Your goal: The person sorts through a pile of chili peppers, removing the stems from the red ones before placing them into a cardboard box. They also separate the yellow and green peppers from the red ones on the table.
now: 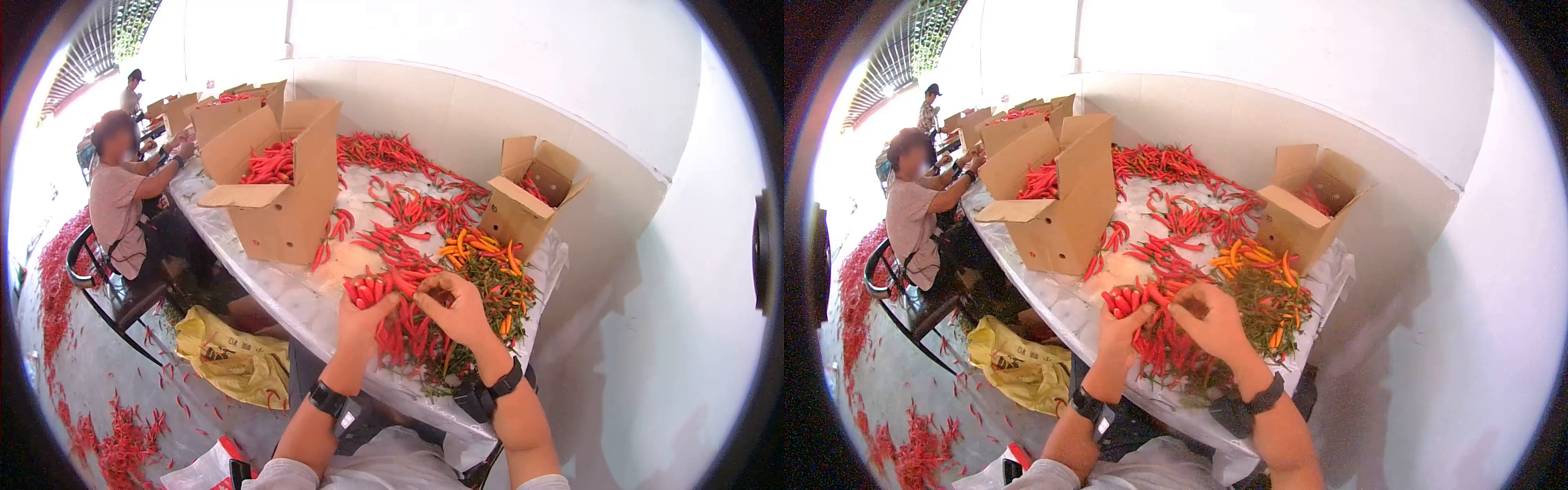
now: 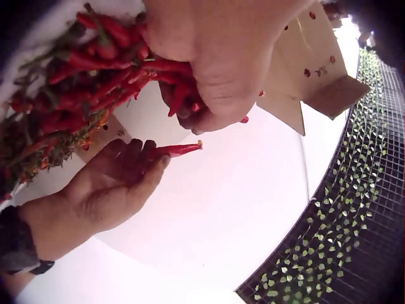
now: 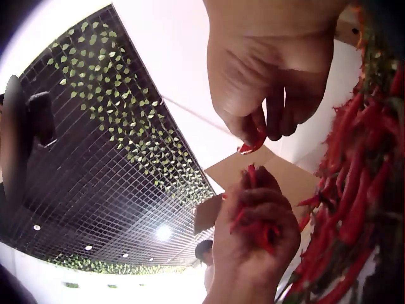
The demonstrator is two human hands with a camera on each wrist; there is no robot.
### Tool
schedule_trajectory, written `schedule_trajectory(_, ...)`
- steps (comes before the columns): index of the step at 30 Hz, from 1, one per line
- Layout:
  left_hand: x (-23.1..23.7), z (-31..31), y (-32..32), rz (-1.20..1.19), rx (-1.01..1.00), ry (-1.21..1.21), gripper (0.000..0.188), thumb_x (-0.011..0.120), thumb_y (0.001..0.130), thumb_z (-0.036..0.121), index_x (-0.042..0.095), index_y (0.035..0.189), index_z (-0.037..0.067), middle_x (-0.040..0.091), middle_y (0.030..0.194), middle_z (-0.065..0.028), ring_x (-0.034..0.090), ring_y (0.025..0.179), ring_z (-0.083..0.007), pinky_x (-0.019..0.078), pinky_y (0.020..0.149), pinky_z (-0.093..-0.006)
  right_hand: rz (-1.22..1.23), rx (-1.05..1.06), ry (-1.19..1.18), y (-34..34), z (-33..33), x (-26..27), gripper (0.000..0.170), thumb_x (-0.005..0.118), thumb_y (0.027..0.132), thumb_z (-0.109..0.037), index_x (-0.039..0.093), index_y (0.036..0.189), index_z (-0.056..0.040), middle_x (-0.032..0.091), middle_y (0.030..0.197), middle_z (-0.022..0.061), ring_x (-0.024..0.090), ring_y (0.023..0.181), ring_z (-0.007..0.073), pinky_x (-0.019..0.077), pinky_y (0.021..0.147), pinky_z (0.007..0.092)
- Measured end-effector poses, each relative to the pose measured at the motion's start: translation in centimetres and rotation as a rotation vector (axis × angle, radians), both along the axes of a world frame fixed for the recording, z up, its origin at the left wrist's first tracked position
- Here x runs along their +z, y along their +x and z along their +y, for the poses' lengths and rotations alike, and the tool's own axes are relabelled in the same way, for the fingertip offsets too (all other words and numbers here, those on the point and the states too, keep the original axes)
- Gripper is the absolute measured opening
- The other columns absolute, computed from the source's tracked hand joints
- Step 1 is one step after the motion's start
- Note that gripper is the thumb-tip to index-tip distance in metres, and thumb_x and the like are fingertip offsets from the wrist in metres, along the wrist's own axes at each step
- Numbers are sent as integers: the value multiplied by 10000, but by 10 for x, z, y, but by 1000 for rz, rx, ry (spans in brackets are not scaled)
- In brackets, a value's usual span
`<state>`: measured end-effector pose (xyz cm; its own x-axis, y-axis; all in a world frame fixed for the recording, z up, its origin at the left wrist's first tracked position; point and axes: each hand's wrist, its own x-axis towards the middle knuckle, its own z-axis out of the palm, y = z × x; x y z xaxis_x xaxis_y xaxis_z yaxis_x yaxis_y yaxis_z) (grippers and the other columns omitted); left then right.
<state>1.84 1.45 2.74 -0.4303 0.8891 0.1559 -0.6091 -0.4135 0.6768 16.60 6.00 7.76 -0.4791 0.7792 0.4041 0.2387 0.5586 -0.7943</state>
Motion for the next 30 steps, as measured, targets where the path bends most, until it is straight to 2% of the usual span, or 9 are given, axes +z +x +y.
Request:
schedule_trajectory(7,-6,-15,-9,13,-20,64,286,653,718,-97,526,941,30,607,829,-47,613,700,-133,512,593,-250,-38,103,184,-6,-1,-5,143,688,746,-104,622,826,-5,597,767,38,562,682,97,455,624,239)
schedule_trajectory(10,2,-25,-11,36,11,23,287,658,709,-98,520,923,36,604,808,-39,600,667,-120,500,581,-239,-24,130,130,-9,-5,-5,178,701,722,-146,636,830,-20,608,777,93,590,709,185,471,651,286)
schedule_trajectory(11,2,-28,-14,51,22,25,288,661,708,-95,521,922,37,604,811,-40,596,664,-117,496,579,-236,-26,139,113,-9,-6,-5,175,699,726,-146,637,831,-20,608,778,93,590,707,187,471,649,288)
schedule_trajectory(16,11,-32,-20,134,104,19,281,676,708,-78,518,905,47,591,807,-34,572,647,-101,476,564,-226,-52,163,87,-15,-7,-11,167,679,743,-147,639,849,-25,613,812,98,595,719,199,472,645,300)
schedule_trajectory(19,-4,-16,-12,185,211,-47,265,677,725,-58,509,896,52,568,788,-19,552,627,-93,465,551,-224,-76,149,187,-23,-11,-11,170,675,735,-148,638,857,-36,605,819,105,595,720,230,471,642,310)
schedule_trajectory(22,-2,-14,-11,68,246,-87,243,662,748,-52,501,895,57,548,769,-8,522,592,-85,446,516,-225,-186,151,242,-15,-10,-8,169,706,706,-125,652,843,-42,607,792,99,595,724,211,478,669,301)
schedule_trajectory(25,-9,-9,-26,6,223,-53,226,633,775,-49,498,921,60,552,767,-16,510,571,-88,434,494,-230,-251,306,435,-17,-10,-10,173,705,670,-133,652,817,-59,595,792,91,574,777,247,467,721,333)
schedule_trajectory(28,-2,-14,-39,-77,184,-39,220,612,791,-45,495,945,60,553,760,-28,514,559,-96,425,479,-227,-353,432,442,-27,-23,-7,173,694,644,-142,650,795,-71,575,798,88,545,826,270,452,759,359)
schedule_trajectory(30,1,-20,-48,-50,145,-63,245,610,789,-41,497,983,56,563,770,-38,525,554,-110,425,478,-233,-408,456,503,-34,-27,-17,185,675,621,-159,643,787,-83,553,822,93,519,846,278,443,749,363)
